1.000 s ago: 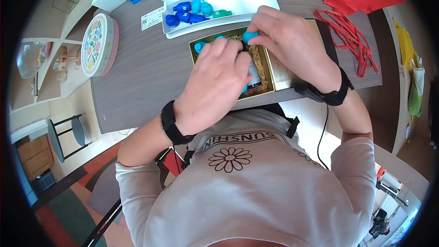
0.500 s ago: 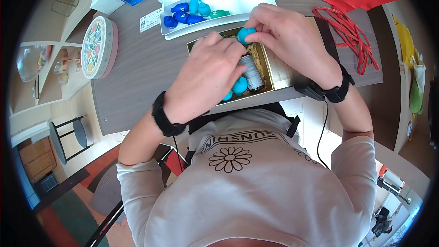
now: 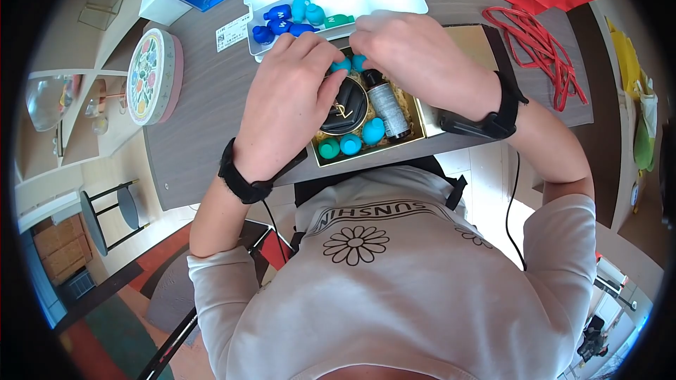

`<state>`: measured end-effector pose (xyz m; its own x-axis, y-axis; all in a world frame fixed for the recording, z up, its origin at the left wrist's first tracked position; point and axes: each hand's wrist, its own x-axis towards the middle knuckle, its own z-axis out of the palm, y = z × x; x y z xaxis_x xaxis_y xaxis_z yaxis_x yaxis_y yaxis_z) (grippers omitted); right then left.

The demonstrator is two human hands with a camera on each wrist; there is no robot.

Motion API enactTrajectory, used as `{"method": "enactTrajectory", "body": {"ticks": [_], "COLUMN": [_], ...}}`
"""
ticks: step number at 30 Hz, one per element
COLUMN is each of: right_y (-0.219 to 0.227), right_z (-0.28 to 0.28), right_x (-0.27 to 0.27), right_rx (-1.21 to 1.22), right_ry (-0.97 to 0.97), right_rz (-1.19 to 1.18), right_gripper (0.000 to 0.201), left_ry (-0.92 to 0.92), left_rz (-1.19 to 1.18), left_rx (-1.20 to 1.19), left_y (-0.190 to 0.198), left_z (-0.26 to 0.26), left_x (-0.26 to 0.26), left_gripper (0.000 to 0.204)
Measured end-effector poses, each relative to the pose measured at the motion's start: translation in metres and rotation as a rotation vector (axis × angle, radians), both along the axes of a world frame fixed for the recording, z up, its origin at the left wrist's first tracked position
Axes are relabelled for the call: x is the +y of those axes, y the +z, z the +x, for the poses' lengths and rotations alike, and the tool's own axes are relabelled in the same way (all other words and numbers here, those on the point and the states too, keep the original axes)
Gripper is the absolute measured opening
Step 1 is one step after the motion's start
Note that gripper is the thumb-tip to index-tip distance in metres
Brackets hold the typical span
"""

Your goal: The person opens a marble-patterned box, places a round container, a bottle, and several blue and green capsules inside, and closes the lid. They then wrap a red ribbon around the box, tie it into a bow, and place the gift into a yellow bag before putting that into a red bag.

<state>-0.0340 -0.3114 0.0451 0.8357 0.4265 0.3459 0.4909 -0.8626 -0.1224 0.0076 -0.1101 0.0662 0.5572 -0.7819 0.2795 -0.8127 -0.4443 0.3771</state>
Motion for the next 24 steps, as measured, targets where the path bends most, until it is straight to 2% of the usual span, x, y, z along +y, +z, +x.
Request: {"method": "enactTrajectory", "body": {"ticks": [4, 8, 11, 12, 16, 19, 24], "right_y": [0.020, 0.046, 0.042, 0.038, 0.022, 0.022, 0.018], "right_z": [-0.003, -0.019, -0.038, -0.042, -0.055, -0.057, -0.057], "right_x": [-0.006, -0.022, -0.025, -0.026, -0.019, -0.016, -0.012], "right_rx": [-0.072, -0.025, 0.033, 0.059, 0.170, 0.221, 0.215], "right_ry": [-0.027, -0.119, -0.102, -0.069, -0.136, -0.166, -0.139], "right_rz": [0.030, 0.147, 0.150, 0.123, 0.158, 0.156, 0.206], "right_gripper": [0.012, 0.010, 0.012, 0.019, 0.035, 0.038, 0.043], "left_ry": [0.037, 0.130, 0.220, 0.237, 0.261, 0.336, 0.271], "left_rz": [-0.057, -0.128, -0.143, -0.133, -0.203, -0.236, -0.275], "left_rx": [-0.011, 0.063, 0.124, 0.129, 0.193, 0.232, 0.203], "left_y": [0.003, 0.007, 0.009, 0.010, 0.001, -0.010, -0.025], "left_z": [0.004, 0.002, -0.009, -0.012, -0.016, -0.017, -0.017], "left_x": [0.010, 0.030, 0.041, 0.043, 0.054, 0.056, 0.059], "left_gripper": [0.017, 0.018, 0.015, 0.015, 0.015, 0.020, 0.027]}}
